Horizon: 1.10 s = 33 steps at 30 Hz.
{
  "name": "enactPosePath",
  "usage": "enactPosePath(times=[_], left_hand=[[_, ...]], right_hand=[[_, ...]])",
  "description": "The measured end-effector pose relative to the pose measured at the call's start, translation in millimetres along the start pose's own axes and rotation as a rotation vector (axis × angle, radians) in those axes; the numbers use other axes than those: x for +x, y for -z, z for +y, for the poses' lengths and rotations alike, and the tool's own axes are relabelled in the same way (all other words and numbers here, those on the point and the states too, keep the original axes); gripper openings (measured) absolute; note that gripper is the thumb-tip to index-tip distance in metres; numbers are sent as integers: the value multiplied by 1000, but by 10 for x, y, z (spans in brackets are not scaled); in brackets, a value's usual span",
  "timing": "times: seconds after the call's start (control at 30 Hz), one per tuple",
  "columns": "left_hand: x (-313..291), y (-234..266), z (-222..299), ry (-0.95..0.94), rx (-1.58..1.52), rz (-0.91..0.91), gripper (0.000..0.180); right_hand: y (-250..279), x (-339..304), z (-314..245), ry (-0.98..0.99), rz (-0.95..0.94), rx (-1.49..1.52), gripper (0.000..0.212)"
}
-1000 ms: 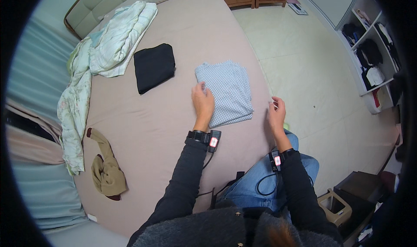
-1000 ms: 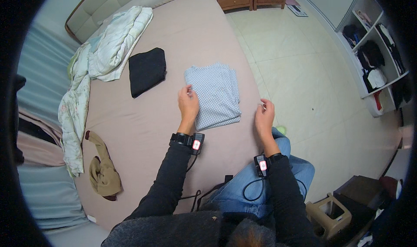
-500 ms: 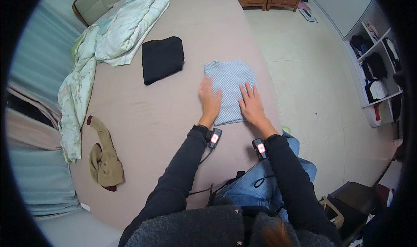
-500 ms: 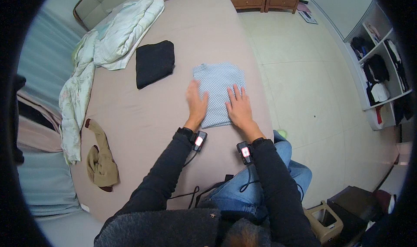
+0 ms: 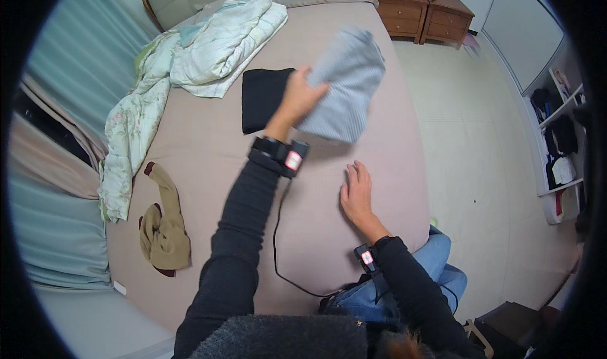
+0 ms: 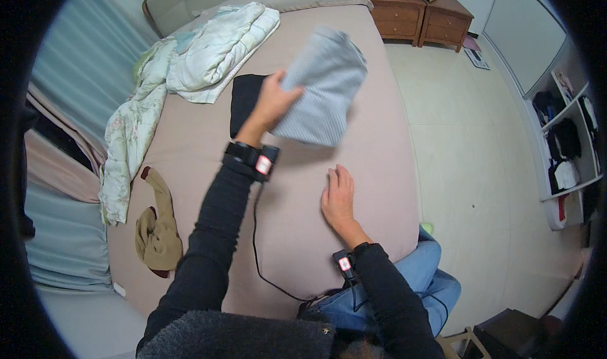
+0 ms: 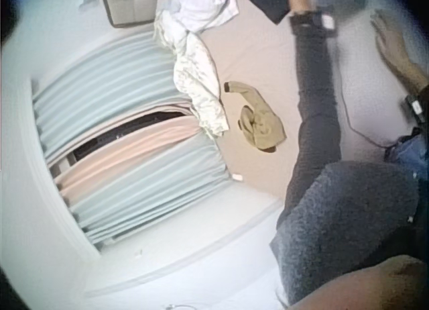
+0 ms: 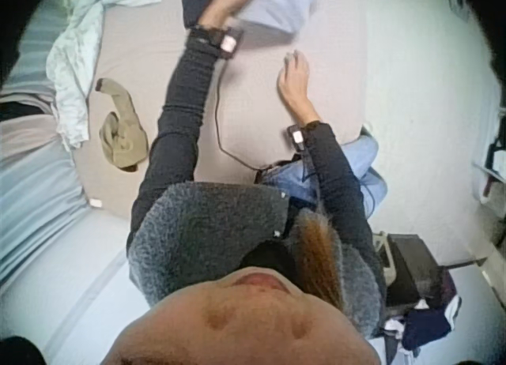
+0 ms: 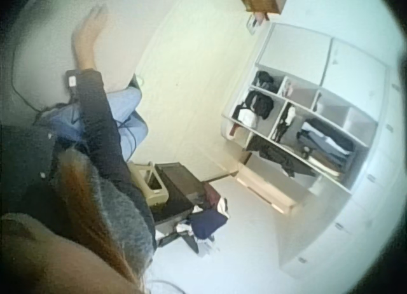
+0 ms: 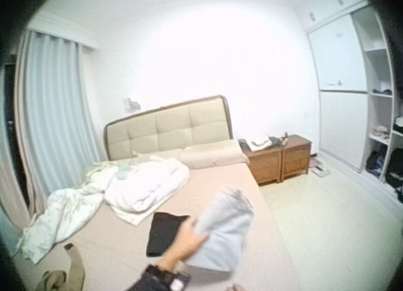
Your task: The person folds a black long-sleeve shirt, a light blue checkered shirt, and a beige sweater on a bed. Each garment is smoothed, folded in half, then folded again into a compact rectangle and stacked.
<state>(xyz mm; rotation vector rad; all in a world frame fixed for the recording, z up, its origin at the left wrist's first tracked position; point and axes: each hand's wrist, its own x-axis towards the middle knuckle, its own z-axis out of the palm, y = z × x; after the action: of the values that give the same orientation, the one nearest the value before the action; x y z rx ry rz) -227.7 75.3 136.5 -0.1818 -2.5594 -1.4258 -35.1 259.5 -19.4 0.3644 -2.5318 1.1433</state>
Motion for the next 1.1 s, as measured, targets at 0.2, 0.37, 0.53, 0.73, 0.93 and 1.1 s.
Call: enactPosePath(times=[0.2,0.37,0.53,0.73,0.93,1.1], left_hand=[[472,1229,-677,233,-506,96,58],[178,1431,-2119,665,110,124,88],[-23,1231,-2698,745,-212,329,92],[-52,852,-1949,967,354,697,84],[-384,422,-996,656,-667,764,38],[-871,117,-221,726,-1476,599,15]], right_hand=[[-253,3,24,-39,-152,-248,50],[-277,-56,49,-28,-140,-280,52],[-268,-24,13,-47,-150,-299,52],[-310,-74,85,-21,-124,-318,53],[-357,-13,159,51,-115,-328,53],[20,273,-264,-288,-506,414,48]])
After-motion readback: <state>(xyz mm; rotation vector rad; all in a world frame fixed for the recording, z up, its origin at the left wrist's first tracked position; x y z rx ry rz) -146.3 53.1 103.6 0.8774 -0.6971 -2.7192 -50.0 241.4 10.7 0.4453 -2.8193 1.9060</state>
